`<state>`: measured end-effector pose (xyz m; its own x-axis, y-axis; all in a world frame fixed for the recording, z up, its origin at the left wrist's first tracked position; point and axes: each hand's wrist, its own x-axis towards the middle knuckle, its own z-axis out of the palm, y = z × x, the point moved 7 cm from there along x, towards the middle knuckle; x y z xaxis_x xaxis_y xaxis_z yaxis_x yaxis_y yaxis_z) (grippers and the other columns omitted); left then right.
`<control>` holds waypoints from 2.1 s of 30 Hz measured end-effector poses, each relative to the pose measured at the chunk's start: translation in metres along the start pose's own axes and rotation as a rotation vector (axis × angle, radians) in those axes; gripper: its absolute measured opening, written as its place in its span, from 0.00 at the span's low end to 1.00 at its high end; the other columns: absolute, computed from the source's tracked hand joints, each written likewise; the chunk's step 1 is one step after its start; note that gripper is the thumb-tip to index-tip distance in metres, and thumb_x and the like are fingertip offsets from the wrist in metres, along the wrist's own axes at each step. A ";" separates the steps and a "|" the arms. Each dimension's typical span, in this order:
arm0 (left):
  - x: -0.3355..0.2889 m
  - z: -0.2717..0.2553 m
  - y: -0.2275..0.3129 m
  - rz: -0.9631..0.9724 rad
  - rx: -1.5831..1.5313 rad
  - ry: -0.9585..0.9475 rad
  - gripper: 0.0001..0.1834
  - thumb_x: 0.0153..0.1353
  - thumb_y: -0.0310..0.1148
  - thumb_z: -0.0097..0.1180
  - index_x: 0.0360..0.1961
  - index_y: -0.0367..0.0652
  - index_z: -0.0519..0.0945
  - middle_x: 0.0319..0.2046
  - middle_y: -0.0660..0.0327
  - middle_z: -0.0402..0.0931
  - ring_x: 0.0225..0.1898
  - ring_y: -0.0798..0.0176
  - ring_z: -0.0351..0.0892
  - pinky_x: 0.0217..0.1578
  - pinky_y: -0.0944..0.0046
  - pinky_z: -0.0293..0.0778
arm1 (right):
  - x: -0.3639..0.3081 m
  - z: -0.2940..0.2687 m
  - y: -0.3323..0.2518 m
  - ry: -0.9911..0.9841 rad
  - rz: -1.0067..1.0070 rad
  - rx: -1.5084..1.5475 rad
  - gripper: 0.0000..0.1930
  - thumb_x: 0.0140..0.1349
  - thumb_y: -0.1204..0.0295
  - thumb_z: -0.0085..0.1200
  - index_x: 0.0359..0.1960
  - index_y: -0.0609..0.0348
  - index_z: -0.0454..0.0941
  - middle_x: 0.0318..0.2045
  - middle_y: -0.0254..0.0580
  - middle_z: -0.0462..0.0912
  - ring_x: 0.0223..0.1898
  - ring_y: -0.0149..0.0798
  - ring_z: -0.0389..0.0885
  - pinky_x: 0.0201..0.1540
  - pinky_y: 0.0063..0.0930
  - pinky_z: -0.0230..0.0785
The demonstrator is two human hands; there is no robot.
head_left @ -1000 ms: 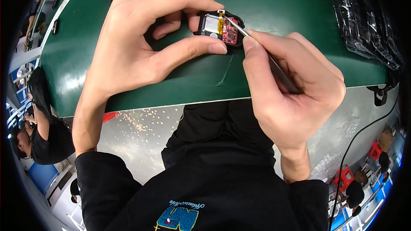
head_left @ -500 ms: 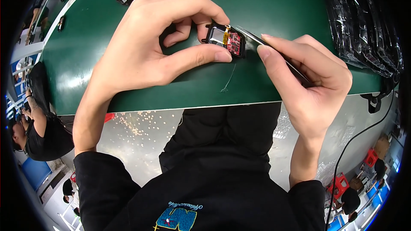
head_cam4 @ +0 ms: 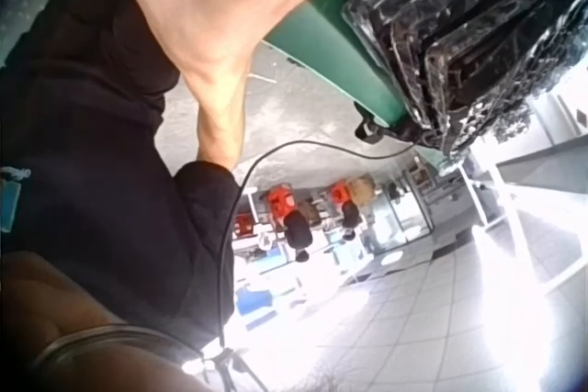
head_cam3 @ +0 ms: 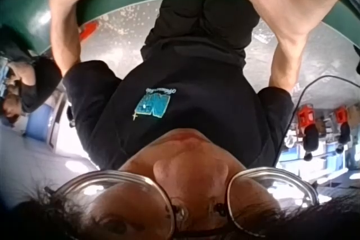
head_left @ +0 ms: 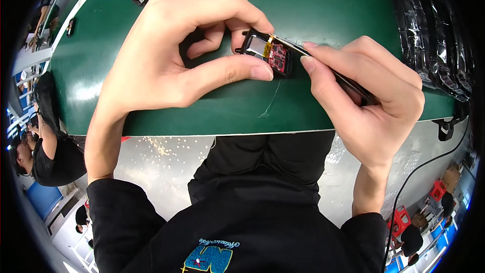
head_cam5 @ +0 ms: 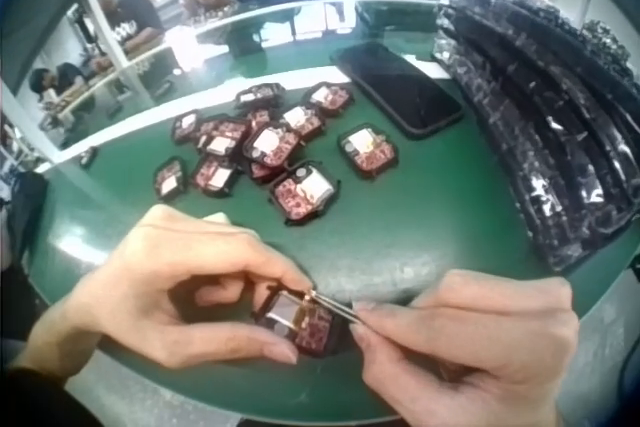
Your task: The recorder is assembling small electronic components, specifically using tweezers to manipulate parts within what appears to be a smartwatch casing.
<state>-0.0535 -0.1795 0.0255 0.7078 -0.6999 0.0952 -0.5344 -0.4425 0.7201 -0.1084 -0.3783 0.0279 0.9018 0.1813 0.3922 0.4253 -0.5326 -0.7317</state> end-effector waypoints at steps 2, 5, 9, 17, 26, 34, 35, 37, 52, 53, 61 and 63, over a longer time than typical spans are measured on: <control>0.001 -0.001 -0.001 0.032 -0.003 -0.029 0.28 0.48 0.27 0.82 0.53 0.35 0.90 0.36 0.63 0.85 0.22 0.74 0.60 0.29 0.69 0.61 | 0.000 -0.001 0.001 -0.017 -0.009 0.046 0.12 0.57 0.88 0.73 0.42 0.66 0.95 0.23 0.31 0.80 0.21 0.19 0.69 0.24 0.19 0.52; 0.002 -0.001 -0.003 0.091 -0.077 -0.078 0.29 0.49 0.30 0.83 0.54 0.34 0.90 0.36 0.63 0.85 0.23 0.75 0.59 0.29 0.69 0.59 | 0.000 -0.002 0.007 -0.067 0.116 0.159 0.10 0.59 0.87 0.73 0.41 0.67 0.95 0.23 0.31 0.81 0.21 0.19 0.70 0.25 0.18 0.52; -0.001 -0.002 -0.010 0.089 -0.148 -0.106 0.31 0.50 0.34 0.84 0.55 0.34 0.90 0.35 0.63 0.84 0.23 0.75 0.59 0.28 0.68 0.58 | 0.001 0.000 0.007 -0.101 0.174 0.164 0.08 0.60 0.87 0.72 0.41 0.67 0.95 0.23 0.30 0.81 0.22 0.18 0.71 0.25 0.17 0.52; 0.001 0.000 -0.009 0.116 -0.109 -0.109 0.32 0.49 0.40 0.85 0.55 0.34 0.90 0.32 0.64 0.82 0.23 0.74 0.58 0.29 0.67 0.56 | -0.002 -0.001 0.009 -0.114 0.185 0.165 0.08 0.60 0.86 0.73 0.40 0.67 0.95 0.23 0.31 0.82 0.22 0.18 0.72 0.25 0.16 0.53; 0.003 0.001 -0.005 0.144 -0.026 -0.128 0.33 0.49 0.43 0.84 0.53 0.34 0.91 0.32 0.63 0.85 0.23 0.72 0.60 0.29 0.65 0.59 | -0.001 0.002 0.007 -0.137 0.148 0.116 0.08 0.59 0.85 0.73 0.40 0.67 0.95 0.22 0.31 0.82 0.21 0.19 0.71 0.25 0.17 0.53; 0.002 0.002 -0.001 0.309 0.019 -0.078 0.30 0.51 0.45 0.83 0.49 0.35 0.91 0.36 0.59 0.88 0.26 0.68 0.68 0.30 0.64 0.62 | -0.003 0.003 0.005 -0.112 0.125 0.125 0.08 0.58 0.86 0.73 0.39 0.67 0.95 0.22 0.32 0.82 0.21 0.19 0.71 0.24 0.19 0.53; 0.002 0.002 0.000 0.318 0.024 -0.072 0.30 0.51 0.45 0.83 0.49 0.35 0.91 0.35 0.60 0.88 0.27 0.68 0.69 0.30 0.64 0.62 | -0.003 0.002 0.006 -0.110 0.155 0.130 0.08 0.58 0.86 0.72 0.39 0.67 0.95 0.22 0.32 0.82 0.21 0.20 0.71 0.24 0.19 0.54; 0.002 0.002 0.003 0.301 0.026 -0.074 0.29 0.51 0.45 0.83 0.49 0.35 0.92 0.35 0.60 0.88 0.27 0.68 0.69 0.30 0.64 0.62 | -0.004 0.002 0.007 -0.109 0.113 0.121 0.08 0.58 0.86 0.72 0.39 0.67 0.95 0.22 0.33 0.82 0.21 0.20 0.71 0.25 0.19 0.54; 0.000 0.002 0.000 0.216 0.010 -0.048 0.28 0.49 0.40 0.86 0.51 0.41 0.92 0.30 0.66 0.81 0.26 0.70 0.64 0.30 0.65 0.59 | -0.014 0.006 -0.008 -0.005 -0.148 -0.005 0.11 0.55 0.88 0.73 0.40 0.67 0.94 0.21 0.32 0.80 0.19 0.22 0.71 0.22 0.21 0.56; -0.001 0.003 0.001 0.215 0.007 -0.053 0.28 0.50 0.39 0.86 0.51 0.41 0.92 0.30 0.66 0.81 0.26 0.70 0.64 0.30 0.65 0.59 | -0.017 0.006 -0.014 0.029 -0.241 -0.066 0.11 0.54 0.88 0.73 0.40 0.67 0.94 0.21 0.32 0.80 0.19 0.24 0.71 0.21 0.22 0.56; -0.006 0.006 -0.004 0.122 -0.074 -0.065 0.32 0.46 0.32 0.89 0.54 0.43 0.89 0.30 0.68 0.81 0.27 0.71 0.64 0.31 0.66 0.59 | -0.023 -0.001 -0.008 0.052 0.024 0.055 0.08 0.62 0.85 0.72 0.43 0.65 0.92 0.26 0.33 0.84 0.21 0.22 0.72 0.23 0.22 0.61; -0.002 0.008 -0.008 0.119 -0.098 -0.073 0.36 0.43 0.34 0.90 0.56 0.44 0.88 0.30 0.69 0.80 0.28 0.71 0.64 0.33 0.66 0.60 | -0.025 0.005 0.000 0.041 0.118 0.106 0.09 0.64 0.85 0.71 0.46 0.65 0.91 0.28 0.34 0.84 0.22 0.23 0.73 0.25 0.21 0.62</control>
<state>-0.0547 -0.1790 0.0138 0.6048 -0.7846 0.1365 -0.5627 -0.2997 0.7704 -0.1307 -0.3790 0.0151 0.9431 0.0873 0.3209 0.3241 -0.4580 -0.8278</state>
